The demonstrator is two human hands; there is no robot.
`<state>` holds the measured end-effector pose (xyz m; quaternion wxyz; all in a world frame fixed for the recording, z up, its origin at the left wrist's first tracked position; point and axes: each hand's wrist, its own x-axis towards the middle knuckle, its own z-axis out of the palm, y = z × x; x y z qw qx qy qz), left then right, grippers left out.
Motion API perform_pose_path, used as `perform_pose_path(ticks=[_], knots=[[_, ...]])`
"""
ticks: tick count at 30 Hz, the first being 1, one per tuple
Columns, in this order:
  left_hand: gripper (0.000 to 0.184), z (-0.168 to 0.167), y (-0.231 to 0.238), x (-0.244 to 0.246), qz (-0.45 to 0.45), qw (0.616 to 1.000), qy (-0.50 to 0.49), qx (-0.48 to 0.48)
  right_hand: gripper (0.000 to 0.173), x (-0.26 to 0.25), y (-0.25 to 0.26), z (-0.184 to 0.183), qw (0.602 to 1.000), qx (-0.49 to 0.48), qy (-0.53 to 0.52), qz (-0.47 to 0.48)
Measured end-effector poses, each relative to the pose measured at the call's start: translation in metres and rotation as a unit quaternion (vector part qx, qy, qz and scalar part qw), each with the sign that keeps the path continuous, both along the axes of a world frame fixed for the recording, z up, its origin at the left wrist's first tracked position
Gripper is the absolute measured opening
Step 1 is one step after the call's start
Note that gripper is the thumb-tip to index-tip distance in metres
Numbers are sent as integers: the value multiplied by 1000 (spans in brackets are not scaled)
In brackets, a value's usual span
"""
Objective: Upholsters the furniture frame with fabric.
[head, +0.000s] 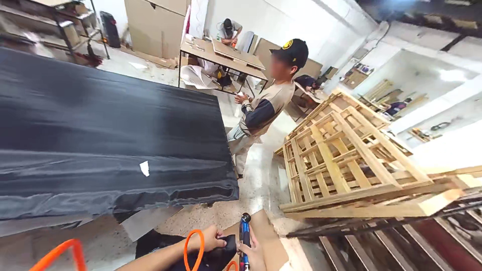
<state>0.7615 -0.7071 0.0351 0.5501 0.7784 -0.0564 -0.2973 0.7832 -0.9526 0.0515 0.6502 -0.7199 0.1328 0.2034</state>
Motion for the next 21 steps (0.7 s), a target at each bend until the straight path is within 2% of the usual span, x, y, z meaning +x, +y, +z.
perform_pose_path(ticks=[4, 7, 10, 13, 17, 21], knots=[[36, -3, 17, -4, 16, 1000, -10, 0, 102, -4, 12, 2, 1000, 11, -17, 9], [37, -6, 28, -5, 13, 1000, -23, -9, 102, -8, 26, 4, 998, -21, -44, 29], [38, 4, 32, -6, -19, 999, -36, 6, 113, -9, 39, 7, 996, -33, -51, 68], [38, 11, 43, -5, -47, 997, -52, 21, 126, -7, 58, 3, 992, 0, -53, 111], [36, 9, 60, -14, -44, 998, -50, 10, 111, -14, 78, -2, 991, 43, -24, 127], [38, 4, 74, -24, -14, 999, -39, -10, 107, -18, 86, -4, 989, 48, -31, 138]])
